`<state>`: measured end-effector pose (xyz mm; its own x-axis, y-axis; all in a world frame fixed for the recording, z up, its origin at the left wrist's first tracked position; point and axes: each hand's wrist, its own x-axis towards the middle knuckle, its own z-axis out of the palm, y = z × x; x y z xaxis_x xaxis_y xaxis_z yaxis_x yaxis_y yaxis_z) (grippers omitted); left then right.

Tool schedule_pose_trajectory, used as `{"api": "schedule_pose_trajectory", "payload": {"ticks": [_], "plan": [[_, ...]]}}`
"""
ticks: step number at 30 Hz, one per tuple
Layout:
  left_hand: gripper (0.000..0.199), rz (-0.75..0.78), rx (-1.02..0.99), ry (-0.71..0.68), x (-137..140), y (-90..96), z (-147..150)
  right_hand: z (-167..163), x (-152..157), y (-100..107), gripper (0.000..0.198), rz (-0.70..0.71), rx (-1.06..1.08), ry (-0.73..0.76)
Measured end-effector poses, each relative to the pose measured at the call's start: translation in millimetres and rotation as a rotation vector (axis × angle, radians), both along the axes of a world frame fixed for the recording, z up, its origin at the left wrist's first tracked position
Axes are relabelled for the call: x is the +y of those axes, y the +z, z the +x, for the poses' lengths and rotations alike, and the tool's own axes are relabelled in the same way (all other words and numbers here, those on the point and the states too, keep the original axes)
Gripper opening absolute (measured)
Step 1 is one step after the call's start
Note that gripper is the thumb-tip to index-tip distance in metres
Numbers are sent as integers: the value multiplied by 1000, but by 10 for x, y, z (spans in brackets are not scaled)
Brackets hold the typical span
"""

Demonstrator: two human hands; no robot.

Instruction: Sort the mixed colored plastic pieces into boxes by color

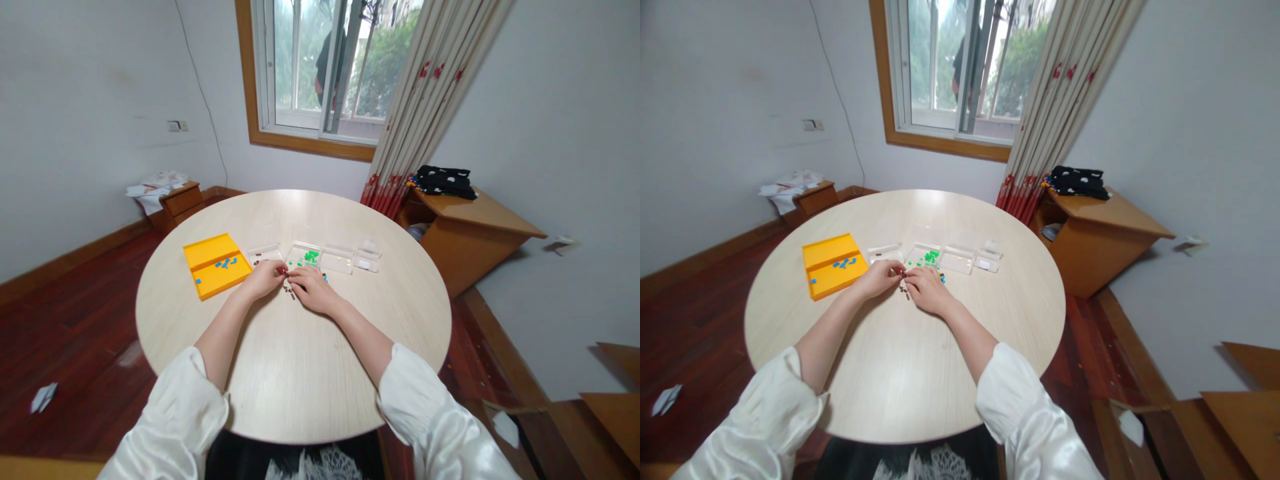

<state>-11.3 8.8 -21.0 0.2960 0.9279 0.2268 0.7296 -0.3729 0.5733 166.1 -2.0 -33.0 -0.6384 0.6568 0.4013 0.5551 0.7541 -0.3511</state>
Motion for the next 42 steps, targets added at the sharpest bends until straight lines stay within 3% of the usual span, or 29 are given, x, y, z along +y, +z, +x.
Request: {"api": "schedule_pose_trajectory", "payload": {"ticks": [12, 42], "plan": [[24, 11, 80, -9, -9, 31, 12, -9, -2, 2, 24, -7, -20, -5], [13, 37, -18, 23, -36, 40, 13, 1, 22, -45, 27, -31, 46, -20]]}}
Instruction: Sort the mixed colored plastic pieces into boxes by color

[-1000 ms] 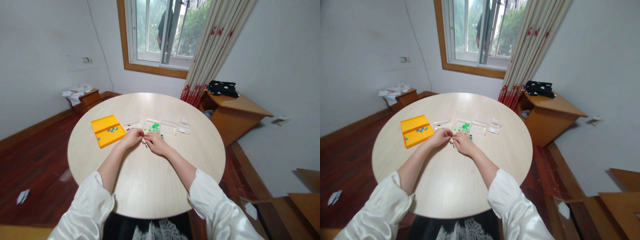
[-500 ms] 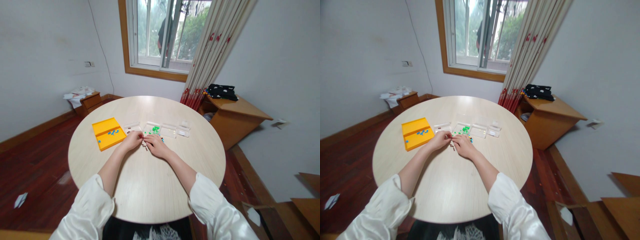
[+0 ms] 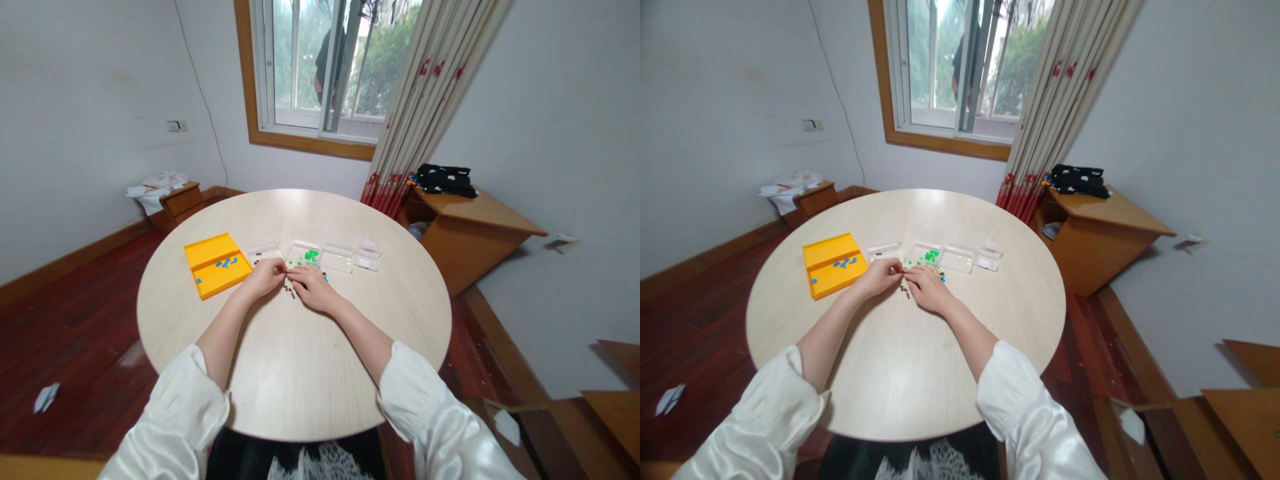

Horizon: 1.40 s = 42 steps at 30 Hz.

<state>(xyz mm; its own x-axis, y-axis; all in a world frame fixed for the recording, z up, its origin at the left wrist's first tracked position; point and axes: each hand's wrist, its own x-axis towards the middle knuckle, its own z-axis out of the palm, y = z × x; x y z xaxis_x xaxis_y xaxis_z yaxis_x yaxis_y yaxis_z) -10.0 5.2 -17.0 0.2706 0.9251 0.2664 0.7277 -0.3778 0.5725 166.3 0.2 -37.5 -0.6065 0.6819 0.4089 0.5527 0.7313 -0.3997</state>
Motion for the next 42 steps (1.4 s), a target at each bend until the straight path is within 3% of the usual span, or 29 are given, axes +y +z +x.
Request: {"api": "schedule_pose_trajectory", "payload": {"ticks": [14, 29, 33, 42], "plan": [[21, 5, -13, -50, 26, -37, -10, -1, -16, 32, 28, -17, -16, -2], [18, 68, -89, 25, 5, 18, 1, 6, 57, -70, 37, 12, 124, 7], [15, 81, -99, 112, -10, 81, -2, 14, 65, -74, 39, 16, 146, 2], [15, 193, -95, 498, 53, 103, -165, 11, 59, -67, 36, 13, 136, -1]]}}
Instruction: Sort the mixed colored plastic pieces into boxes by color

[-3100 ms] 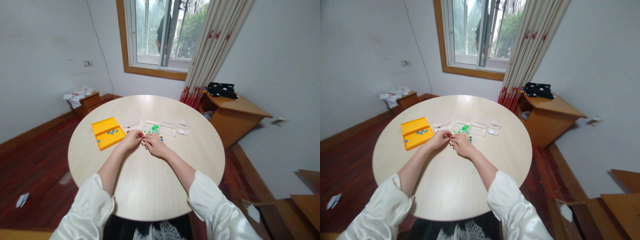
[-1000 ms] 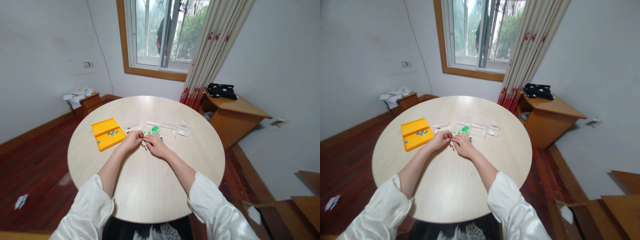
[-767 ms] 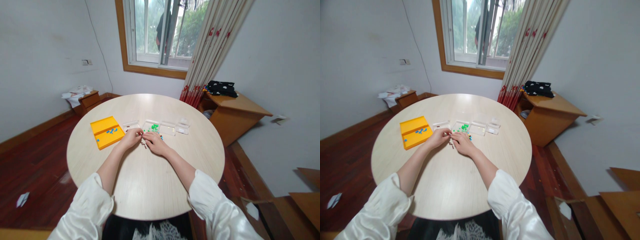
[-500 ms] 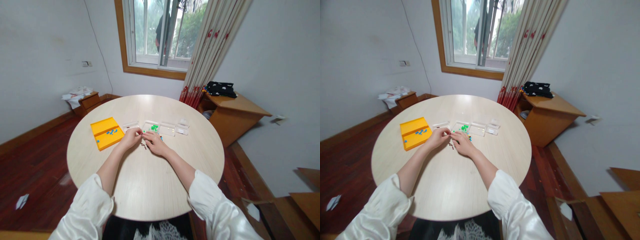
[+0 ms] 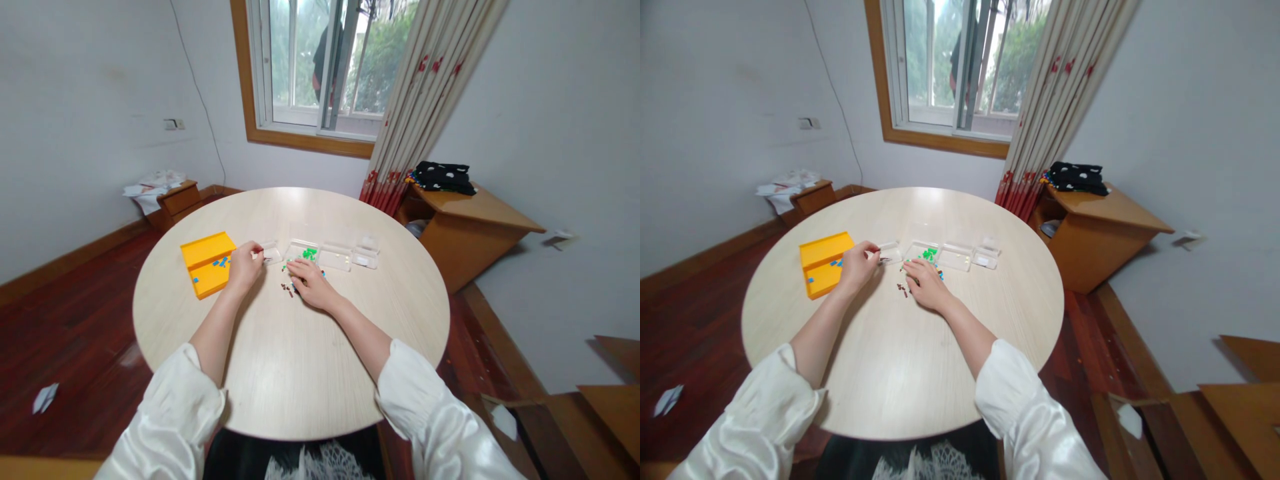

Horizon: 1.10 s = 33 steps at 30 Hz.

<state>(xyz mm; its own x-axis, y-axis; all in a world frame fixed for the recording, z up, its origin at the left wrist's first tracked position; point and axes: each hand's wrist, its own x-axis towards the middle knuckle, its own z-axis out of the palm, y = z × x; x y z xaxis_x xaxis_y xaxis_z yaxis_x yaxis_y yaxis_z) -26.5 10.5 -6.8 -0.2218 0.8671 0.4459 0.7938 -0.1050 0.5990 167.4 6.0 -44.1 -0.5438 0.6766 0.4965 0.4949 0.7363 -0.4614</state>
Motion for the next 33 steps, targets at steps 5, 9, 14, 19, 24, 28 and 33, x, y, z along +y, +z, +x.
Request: {"api": "schedule_pose_trajectory", "payload": {"ticks": [5, 9, 14, 19, 24, 28, 33], "plan": [[20, -33, 27, 130, -9, -23, -34, -5, 10, -23, 35, 15, 0, 8], [23, -60, 55, 184, -16, -23, -37, -6, 8, -23, 35, 14, -15, 3], [25, -72, 78, 187, -16, -20, -42, -7, 0, 3, 33, 14, -12, 5], [27, -77, 90, 186, -15, -22, -44, -15, -20, 38, 25, 22, 39, 11], [27, -100, 95, 212, -26, -9, -31, -23, -81, 95, 16, 17, 49, 35], [27, -111, 106, 243, -37, -1, -26, -27, -118, 130, 14, 22, 20, 44], [27, -112, 116, 241, -26, -21, -33, -37, -132, 144, 13, 43, -29, 35]]}}
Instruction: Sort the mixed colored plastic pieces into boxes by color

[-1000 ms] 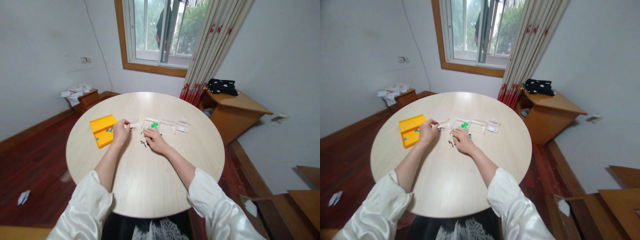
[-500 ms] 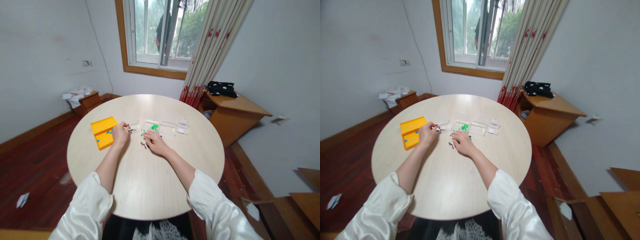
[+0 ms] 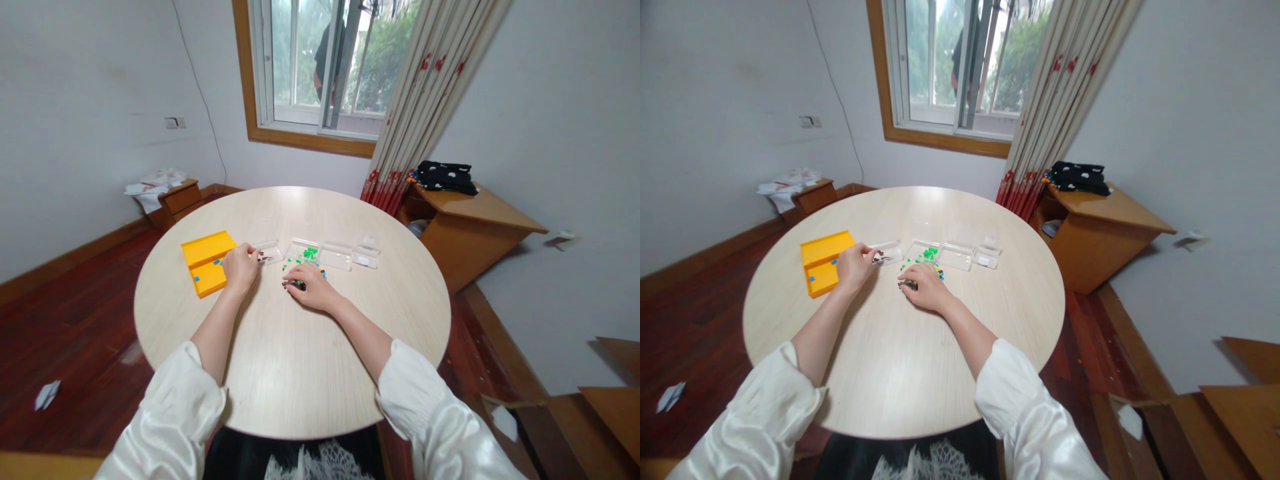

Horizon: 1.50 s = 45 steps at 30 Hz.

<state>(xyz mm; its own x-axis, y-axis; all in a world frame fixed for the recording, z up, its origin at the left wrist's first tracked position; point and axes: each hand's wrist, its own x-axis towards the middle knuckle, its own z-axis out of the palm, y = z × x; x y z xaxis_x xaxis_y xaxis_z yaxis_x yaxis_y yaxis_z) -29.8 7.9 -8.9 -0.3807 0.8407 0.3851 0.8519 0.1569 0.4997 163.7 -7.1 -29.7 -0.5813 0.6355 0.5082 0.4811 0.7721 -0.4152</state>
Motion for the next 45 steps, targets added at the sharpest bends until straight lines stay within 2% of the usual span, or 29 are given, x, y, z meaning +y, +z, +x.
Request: {"api": "schedule_pose_trajectory", "payload": {"ticks": [10, 28, 39, 45], "plan": [[34, -41, 19, 2, -39, 88, 66, -6, -14, -10, 18, 8, -101, 36], [32, 18, -12, -53, -46, 80, 106, -6, 2, 0, 7, -17, -96, 39], [33, 75, -123, -230, -50, 81, 145, -1, 44, 9, 4, -29, -137, 31], [33, 78, -186, -368, -99, 135, 214, 9, 47, 14, 8, -14, -47, -40]]}}
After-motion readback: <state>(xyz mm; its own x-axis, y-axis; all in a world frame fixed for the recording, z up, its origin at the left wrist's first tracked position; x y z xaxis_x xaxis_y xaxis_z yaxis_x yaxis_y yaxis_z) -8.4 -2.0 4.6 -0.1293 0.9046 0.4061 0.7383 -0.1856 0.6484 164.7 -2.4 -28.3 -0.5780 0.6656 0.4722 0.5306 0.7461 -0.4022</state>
